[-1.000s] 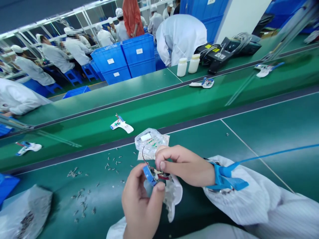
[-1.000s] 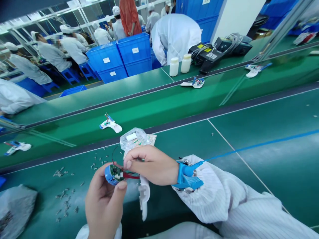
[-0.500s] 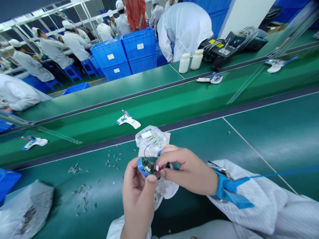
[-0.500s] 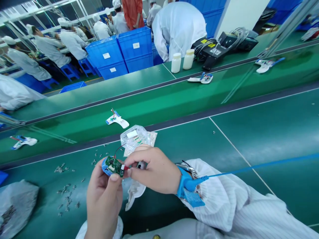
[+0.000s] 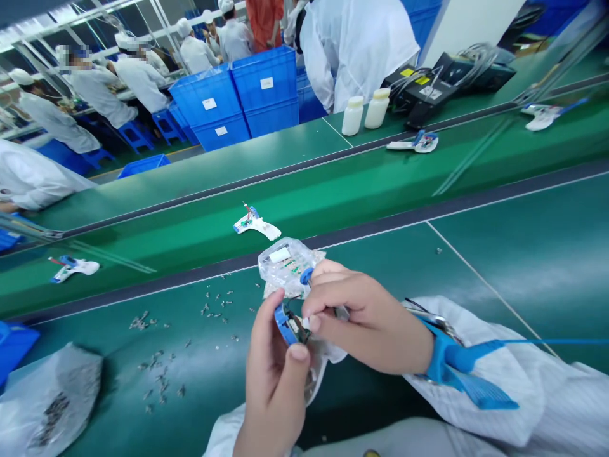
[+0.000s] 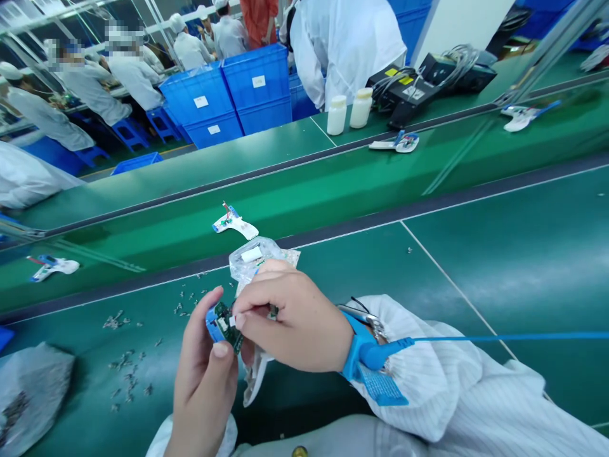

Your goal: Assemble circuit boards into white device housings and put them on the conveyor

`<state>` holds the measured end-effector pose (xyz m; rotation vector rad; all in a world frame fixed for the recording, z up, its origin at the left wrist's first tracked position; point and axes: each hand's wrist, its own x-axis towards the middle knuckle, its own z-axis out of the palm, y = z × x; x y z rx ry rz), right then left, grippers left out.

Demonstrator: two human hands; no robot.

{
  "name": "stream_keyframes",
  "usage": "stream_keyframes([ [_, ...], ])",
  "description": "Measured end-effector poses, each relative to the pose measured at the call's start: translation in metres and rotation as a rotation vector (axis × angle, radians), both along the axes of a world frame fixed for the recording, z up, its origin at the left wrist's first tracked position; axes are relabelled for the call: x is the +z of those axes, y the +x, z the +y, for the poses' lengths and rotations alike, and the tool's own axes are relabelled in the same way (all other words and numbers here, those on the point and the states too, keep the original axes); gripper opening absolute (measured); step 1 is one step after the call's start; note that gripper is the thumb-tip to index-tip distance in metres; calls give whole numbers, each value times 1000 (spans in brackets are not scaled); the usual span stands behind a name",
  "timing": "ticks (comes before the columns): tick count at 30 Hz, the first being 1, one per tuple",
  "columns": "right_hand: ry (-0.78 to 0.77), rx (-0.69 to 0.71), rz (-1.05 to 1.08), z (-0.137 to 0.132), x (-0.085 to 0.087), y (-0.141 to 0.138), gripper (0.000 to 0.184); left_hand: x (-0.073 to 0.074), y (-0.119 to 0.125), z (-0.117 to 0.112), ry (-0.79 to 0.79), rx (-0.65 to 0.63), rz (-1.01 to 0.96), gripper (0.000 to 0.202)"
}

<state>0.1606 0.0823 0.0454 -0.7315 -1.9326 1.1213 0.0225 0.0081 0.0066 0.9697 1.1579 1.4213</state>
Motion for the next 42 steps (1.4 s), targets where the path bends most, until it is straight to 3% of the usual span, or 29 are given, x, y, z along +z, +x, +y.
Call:
stream_keyframes([
  [7,119,40,-46,-1,4,-1,21,14,13,-4,61,-28,85,38],
  [25,50,59,-98,1,5,0,21,16,17,-5,21,37,115,38],
  [31,58,54,-140,1,5,0,21,12,10,-6,48,5,437,38],
  [39,145,-17,-202,-5,6,0,23,10,8,-5,103,12,1228,42],
  [42,100,-1,-182,-4,2,1,23,8,11,-3,153,-2,1359,44],
])
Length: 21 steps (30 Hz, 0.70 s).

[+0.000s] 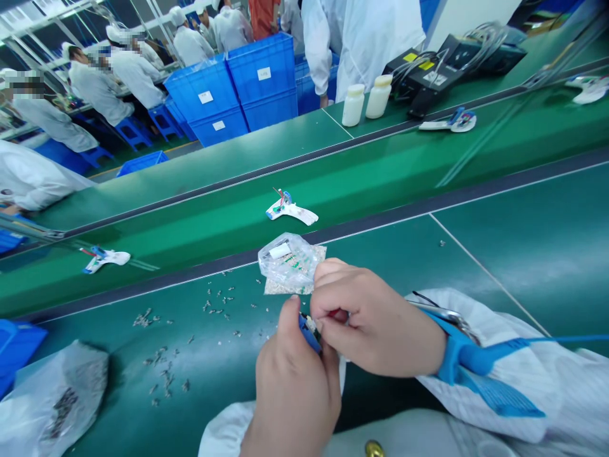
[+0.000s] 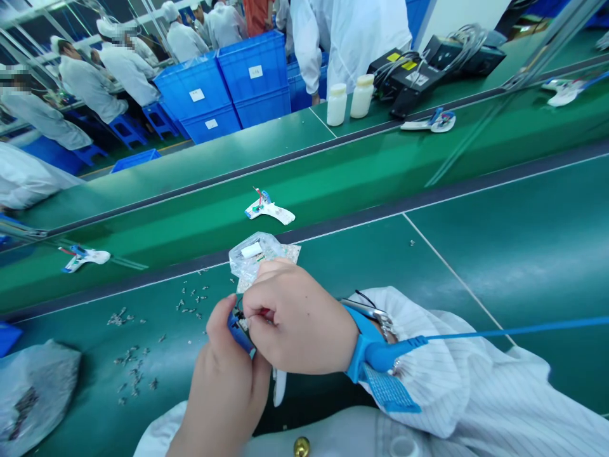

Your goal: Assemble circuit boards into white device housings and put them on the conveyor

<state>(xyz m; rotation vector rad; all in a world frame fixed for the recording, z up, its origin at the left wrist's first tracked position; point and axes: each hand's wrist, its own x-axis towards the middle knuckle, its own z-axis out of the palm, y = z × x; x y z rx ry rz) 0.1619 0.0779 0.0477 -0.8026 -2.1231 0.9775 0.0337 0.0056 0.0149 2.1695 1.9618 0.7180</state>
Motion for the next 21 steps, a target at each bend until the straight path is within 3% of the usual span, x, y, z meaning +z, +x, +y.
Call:
stream_keyframes([
  [12,-150,49,-69,3,0,10,24,0,-2,5,6,-94,21,42],
  [18,-51,-152,-138,-14,0,3,29,-11,4,0,69,98,93,41],
  [21,-23,-234,-152,-24,1,0,30,-9,5,0,161,64,226,48],
])
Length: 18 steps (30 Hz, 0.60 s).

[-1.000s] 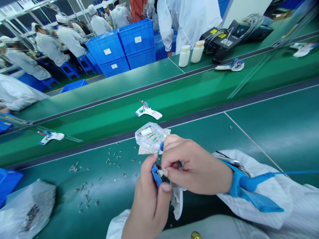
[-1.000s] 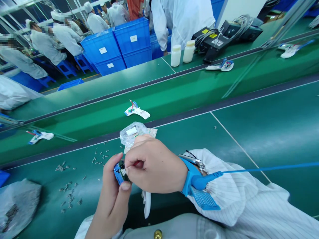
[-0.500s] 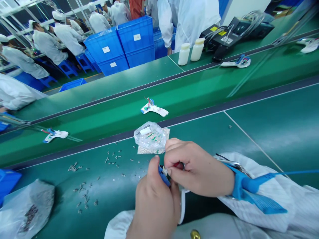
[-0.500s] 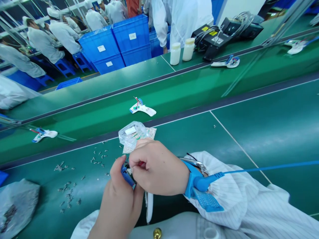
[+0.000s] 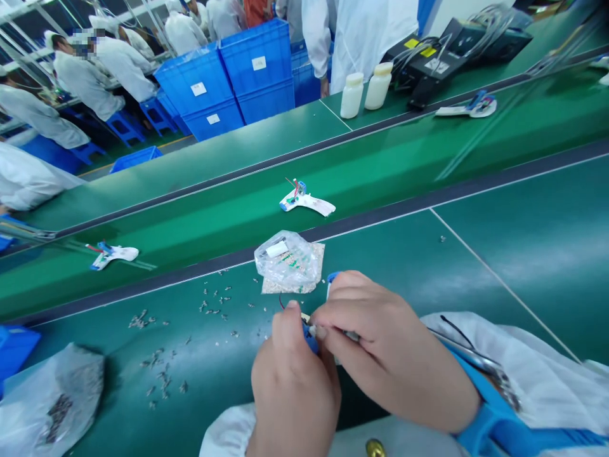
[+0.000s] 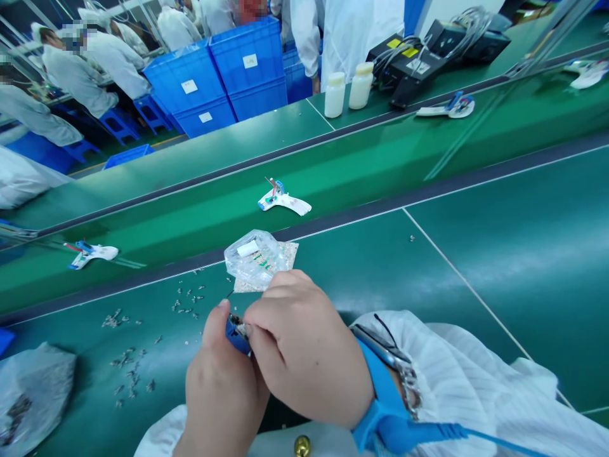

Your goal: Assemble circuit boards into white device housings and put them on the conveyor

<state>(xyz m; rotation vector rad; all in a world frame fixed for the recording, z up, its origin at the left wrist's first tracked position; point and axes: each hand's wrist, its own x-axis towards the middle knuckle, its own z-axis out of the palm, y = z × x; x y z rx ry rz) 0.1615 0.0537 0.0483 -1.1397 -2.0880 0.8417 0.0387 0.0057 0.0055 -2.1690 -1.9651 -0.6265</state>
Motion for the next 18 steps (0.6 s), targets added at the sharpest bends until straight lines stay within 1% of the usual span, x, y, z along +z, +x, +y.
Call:
stream_keyframes([
  [3,26,-29,-17,-7,1,-2,30,4,0,1,66,-25,111,51],
  [5,46,-44,-27,-10,1,-4,29,5,0,0,78,-31,150,51],
  [8,61,-53,-43,-12,0,-4,26,5,1,-2,74,-39,177,49],
  [11,41,-36,-68,-10,-2,-3,25,2,2,-3,45,-9,159,47],
  [13,7,-6,-86,-6,-3,-1,25,-1,0,-2,-51,3,60,48],
  [15,-39,50,-94,0,-6,2,25,-4,-3,2,-213,-24,-121,51],
  [17,-91,96,-88,13,-12,8,25,-3,-5,5,-340,-70,-320,57],
  [18,-114,92,-91,23,-16,14,24,-2,-6,7,-369,-72,-400,61],
])
